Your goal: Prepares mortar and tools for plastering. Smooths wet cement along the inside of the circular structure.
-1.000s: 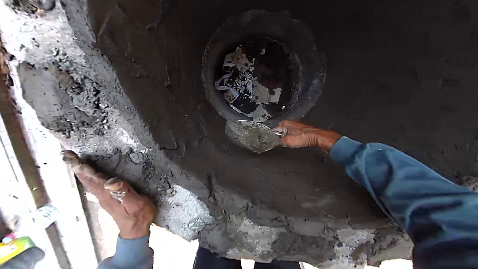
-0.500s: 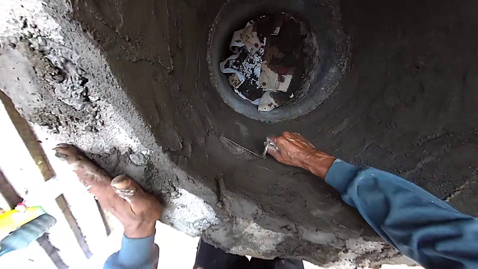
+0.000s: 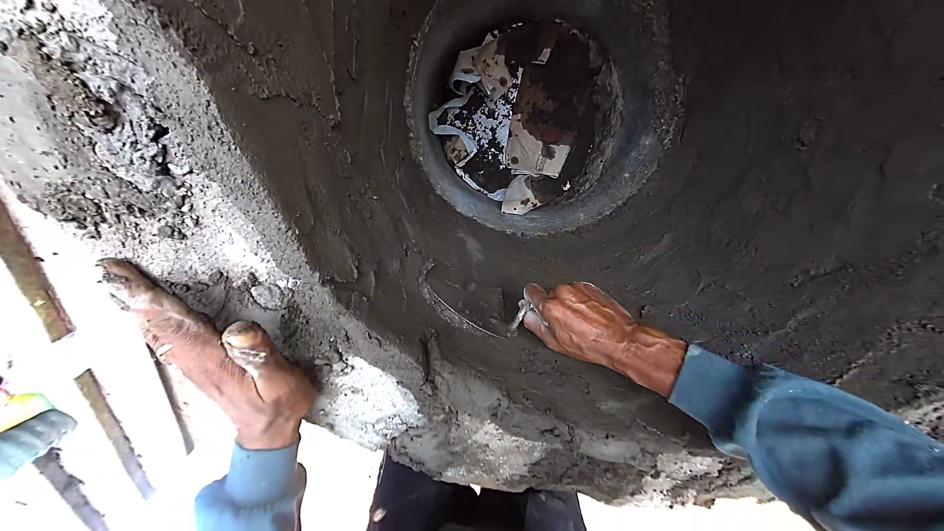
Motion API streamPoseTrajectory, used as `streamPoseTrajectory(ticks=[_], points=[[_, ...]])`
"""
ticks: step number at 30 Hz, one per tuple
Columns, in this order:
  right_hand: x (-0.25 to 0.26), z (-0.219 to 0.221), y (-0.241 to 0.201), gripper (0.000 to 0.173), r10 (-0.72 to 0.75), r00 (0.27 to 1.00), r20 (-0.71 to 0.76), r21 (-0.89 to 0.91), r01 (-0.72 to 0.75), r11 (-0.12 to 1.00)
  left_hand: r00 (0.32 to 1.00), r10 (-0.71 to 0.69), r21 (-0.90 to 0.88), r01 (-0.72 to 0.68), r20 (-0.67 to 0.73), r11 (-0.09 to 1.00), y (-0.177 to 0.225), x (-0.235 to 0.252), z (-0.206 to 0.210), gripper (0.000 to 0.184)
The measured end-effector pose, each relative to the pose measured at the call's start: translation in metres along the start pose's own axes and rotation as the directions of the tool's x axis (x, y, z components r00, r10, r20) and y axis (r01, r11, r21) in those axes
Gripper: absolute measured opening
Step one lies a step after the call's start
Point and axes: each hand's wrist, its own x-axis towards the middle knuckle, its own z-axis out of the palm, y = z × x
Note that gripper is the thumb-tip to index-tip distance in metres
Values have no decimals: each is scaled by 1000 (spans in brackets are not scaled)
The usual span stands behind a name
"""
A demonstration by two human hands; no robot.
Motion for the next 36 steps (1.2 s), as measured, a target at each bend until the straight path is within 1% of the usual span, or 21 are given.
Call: streamPoseTrajectory(ticks=[2,5,11,16,19,22,26,28,33,36], points=[[-7,-4,-5,33,-15,1000,-2,-4,15,1000,1000,-8,14,8,8,1000,0,-1,0,95],[-16,-13,-14,33,9,998,56,8,-10,1000,1000,-9,5,9,-1,1000,-2,0,1,97],[-34,-22,-28,30,-3,999,42,-19,4,1000,1000,-15,11,15,7,1000,-1,0,1,98],[-47,-38,-44,29,53,989,136,-41,-48,998,999,-35,31,35,20,999,-2,0,0,98],[-53,-45,-49,29,77,981,176,-47,-70,996,1000,-15,19,14,16,1000,-2,0,1,97],[-57,-52,-56,28,120,966,227,-62,-109,992,999,-37,47,36,23,998,2,0,0,96],[-63,-61,-64,29,179,939,293,-107,-154,982,999,-45,41,44,29,998,1,0,0,98],[-67,-65,-66,28,192,933,304,-120,-163,979,998,-54,39,53,22,998,1,0,0,98],[-75,-80,-70,27,257,862,437,-122,-226,966,995,-85,53,82,49,995,1,-1,-1,101],[-83,-82,-70,26,293,842,454,-163,-245,956,995,-86,58,83,59,995,0,-2,-1,101]])
